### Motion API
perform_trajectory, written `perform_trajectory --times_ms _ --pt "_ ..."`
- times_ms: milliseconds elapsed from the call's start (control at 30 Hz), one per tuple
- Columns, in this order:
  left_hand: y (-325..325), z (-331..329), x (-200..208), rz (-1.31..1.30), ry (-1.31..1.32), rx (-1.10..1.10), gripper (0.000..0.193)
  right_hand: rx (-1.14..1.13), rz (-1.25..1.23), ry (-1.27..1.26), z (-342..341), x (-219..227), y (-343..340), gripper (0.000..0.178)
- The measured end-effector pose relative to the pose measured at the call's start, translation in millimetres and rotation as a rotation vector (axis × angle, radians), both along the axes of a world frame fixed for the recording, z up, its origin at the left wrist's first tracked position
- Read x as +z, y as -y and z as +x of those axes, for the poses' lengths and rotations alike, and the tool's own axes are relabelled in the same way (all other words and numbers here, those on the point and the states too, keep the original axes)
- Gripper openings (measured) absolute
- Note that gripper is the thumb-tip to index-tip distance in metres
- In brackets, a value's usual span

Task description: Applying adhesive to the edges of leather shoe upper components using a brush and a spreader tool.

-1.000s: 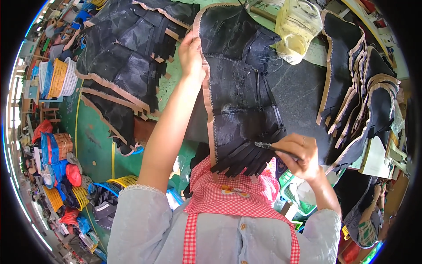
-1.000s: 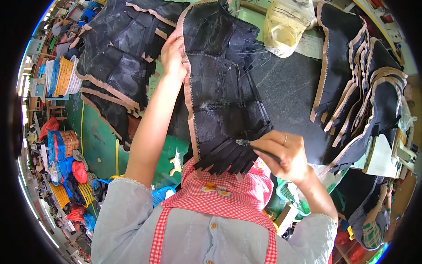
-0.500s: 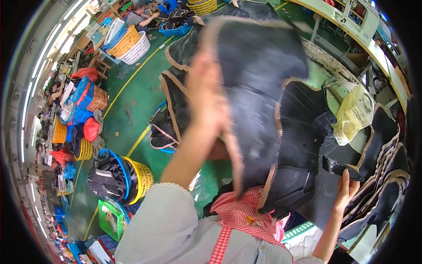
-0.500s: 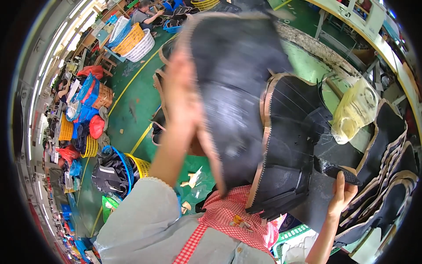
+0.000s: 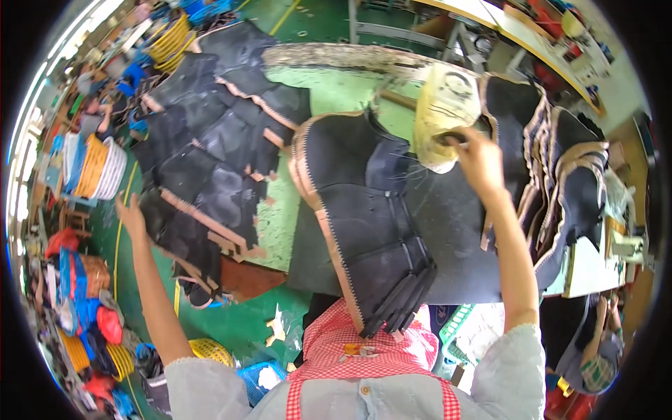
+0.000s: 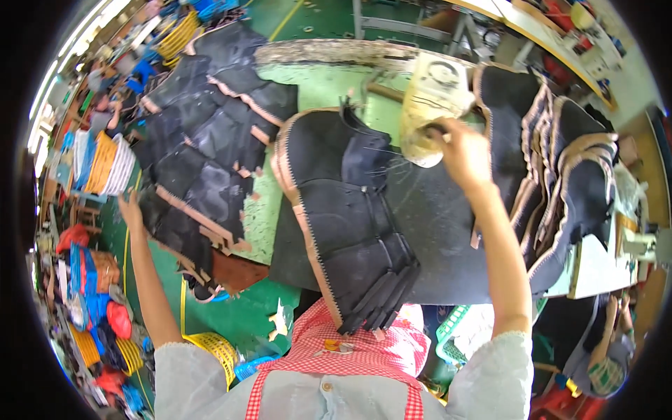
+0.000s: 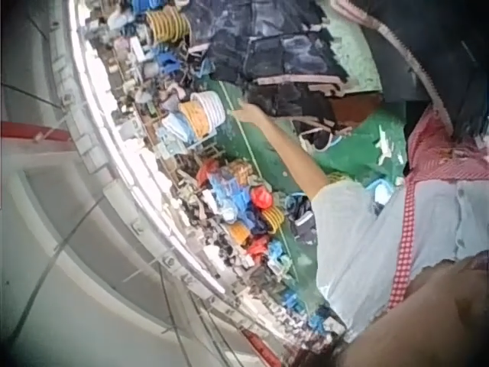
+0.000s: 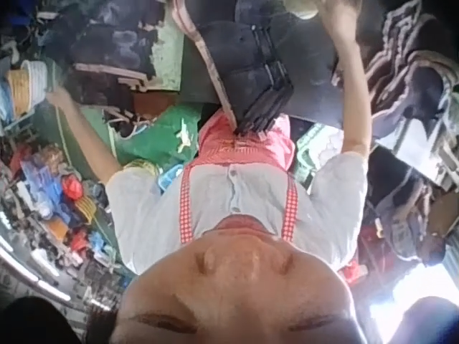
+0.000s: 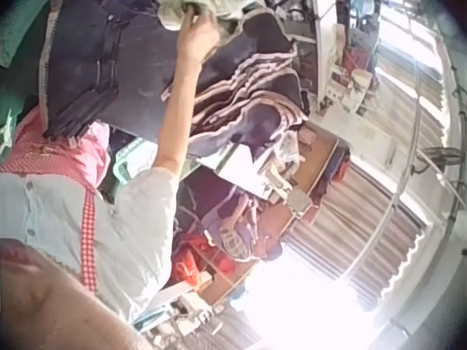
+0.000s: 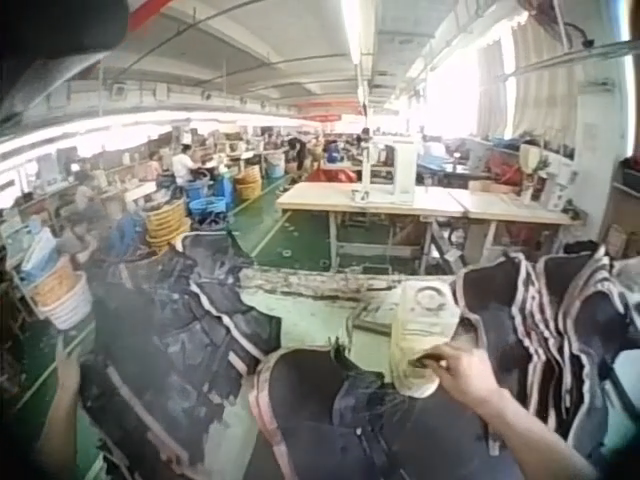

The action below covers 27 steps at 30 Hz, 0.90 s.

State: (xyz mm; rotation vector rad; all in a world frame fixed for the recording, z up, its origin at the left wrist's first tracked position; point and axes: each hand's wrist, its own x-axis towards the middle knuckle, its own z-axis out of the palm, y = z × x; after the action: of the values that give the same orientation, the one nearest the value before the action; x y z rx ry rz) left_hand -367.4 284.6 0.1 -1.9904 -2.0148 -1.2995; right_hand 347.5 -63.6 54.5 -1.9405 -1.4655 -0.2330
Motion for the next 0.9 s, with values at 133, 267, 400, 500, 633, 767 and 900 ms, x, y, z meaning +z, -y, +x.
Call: perform_trajectory --times_ms 133,267,400,500,633,767,900 --pt "106 226 79 0.148 0.29 -0.472 0.038 -0.189 0.172 -0.544 19 -7 13 0.023" --pt "165 372 89 -0.089 0.113 -1.037 0.029 -0.142 -0.074 -0.914 49 -8 47 0.018" --pt "160 449 55 0.073 -0.032 -1.228 0.039 -0.025 0.05 -1.155 26 8 59 0.02" --pt "174 485 58 0.116 -0.134 -1.348 0.029 0.105 0.085 -1.165 16 15 65 0.016" --pt "152 504 25 -0.283 0.231 -1.439 0.017 0.318 0.026 -0.998 -24 24 42 0.018" --pt "141 507 19 -0.469 0.249 -1.506 0.02 0.404 -0.026 -0.503 -61 33 8 0.018" --pt "134 510 30 -0.916 0.401 -1.505 0.022 0.443 0.002 -0.324 -56 16 -22 0.014"
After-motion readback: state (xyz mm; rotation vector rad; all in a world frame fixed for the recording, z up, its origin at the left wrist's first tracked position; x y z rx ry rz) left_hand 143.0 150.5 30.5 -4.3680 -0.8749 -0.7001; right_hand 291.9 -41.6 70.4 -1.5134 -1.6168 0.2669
